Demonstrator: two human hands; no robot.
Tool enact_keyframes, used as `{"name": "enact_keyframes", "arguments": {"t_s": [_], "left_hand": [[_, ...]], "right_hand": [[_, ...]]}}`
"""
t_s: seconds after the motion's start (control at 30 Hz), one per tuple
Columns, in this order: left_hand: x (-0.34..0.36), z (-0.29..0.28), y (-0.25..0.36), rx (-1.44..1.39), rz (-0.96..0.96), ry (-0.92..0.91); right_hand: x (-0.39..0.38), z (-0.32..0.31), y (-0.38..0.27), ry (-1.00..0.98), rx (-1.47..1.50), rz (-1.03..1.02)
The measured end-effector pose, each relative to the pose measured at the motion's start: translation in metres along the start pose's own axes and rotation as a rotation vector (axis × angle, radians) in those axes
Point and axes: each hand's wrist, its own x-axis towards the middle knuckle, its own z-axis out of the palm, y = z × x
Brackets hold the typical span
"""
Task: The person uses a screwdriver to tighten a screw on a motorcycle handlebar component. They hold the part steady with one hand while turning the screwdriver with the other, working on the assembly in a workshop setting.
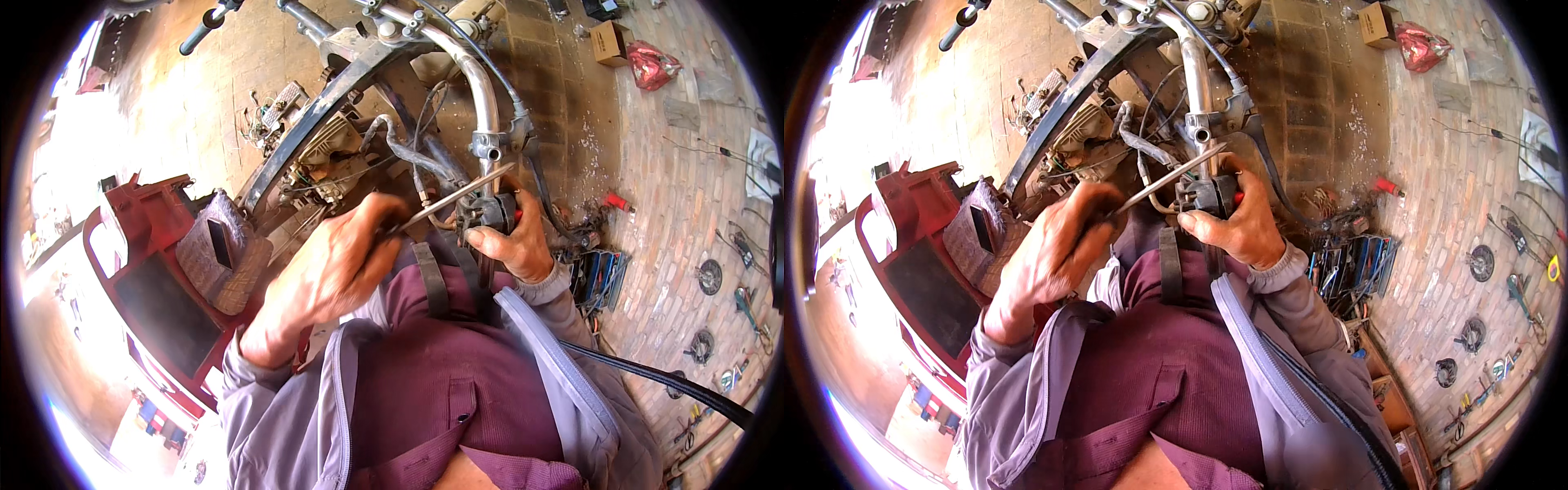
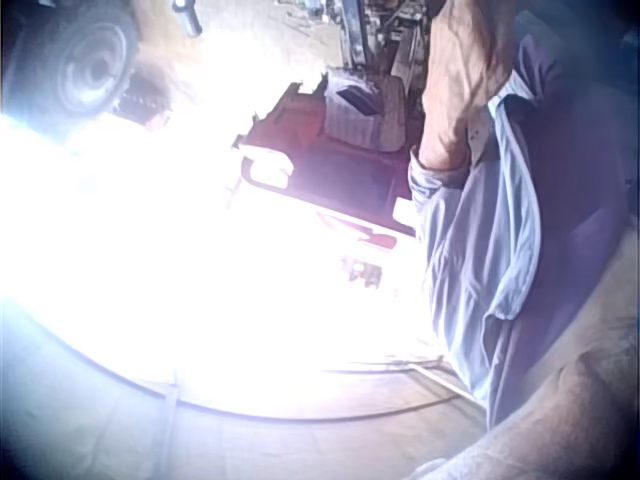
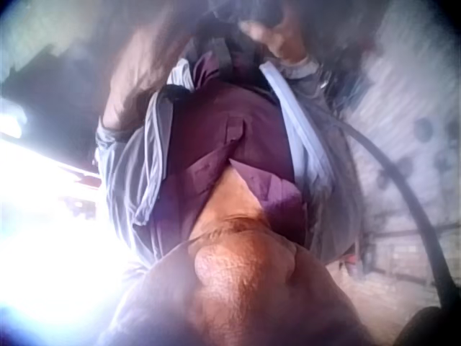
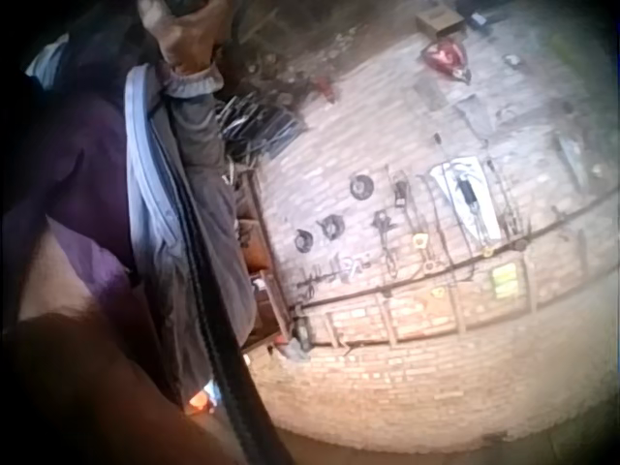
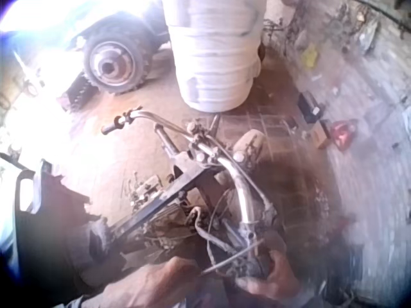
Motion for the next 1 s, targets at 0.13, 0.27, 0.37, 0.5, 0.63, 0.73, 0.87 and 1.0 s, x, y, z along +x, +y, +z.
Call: {"name": "enact_keyframes", "arguments": {"t_s": [0.13, 0.27, 0.37, 0.5, 0.63, 0.73, 0.87, 1.0], "left_hand": [[-0.026, -0.011, 0.005, 0.017, -0.066, -0.027], [-0.038, -0.018, 0.004, -0.188, -0.122, -0.018], [-0.047, -0.024, -0.007, -0.137, -0.112, -0.072], [-0.051, -0.029, -0.007, 0.001, -0.124, -0.029], [-0.051, -0.033, -0.006, 0.053, -0.05, -0.026], [-0.052, -0.036, -0.004, 0.033, -0.08, -0.033], [-0.051, -0.038, -0.004, 0.057, -0.045, -0.045], [-0.048, -0.043, 0.0, 0.131, -0.024, -0.059]], "right_hand": [[-0.006, 0.001, 0.001, 0.072, -0.036, -0.006], [-0.001, -0.009, 0.019, -0.006, 0.004, -0.024], [0.0, -0.012, 0.033, 0.004, -0.067, -0.111], [0.001, -0.014, 0.026, -0.071, -0.462, -0.092], [0.001, -0.013, 0.024, -0.072, -0.104, -0.071], [0.0, -0.013, 0.029, -0.053, -0.169, -0.082], [0.0, -0.013, 0.029, -0.015, -0.011, -0.024], [0.001, -0.01, 0.025, 0.013, -0.002, -0.009]]}}
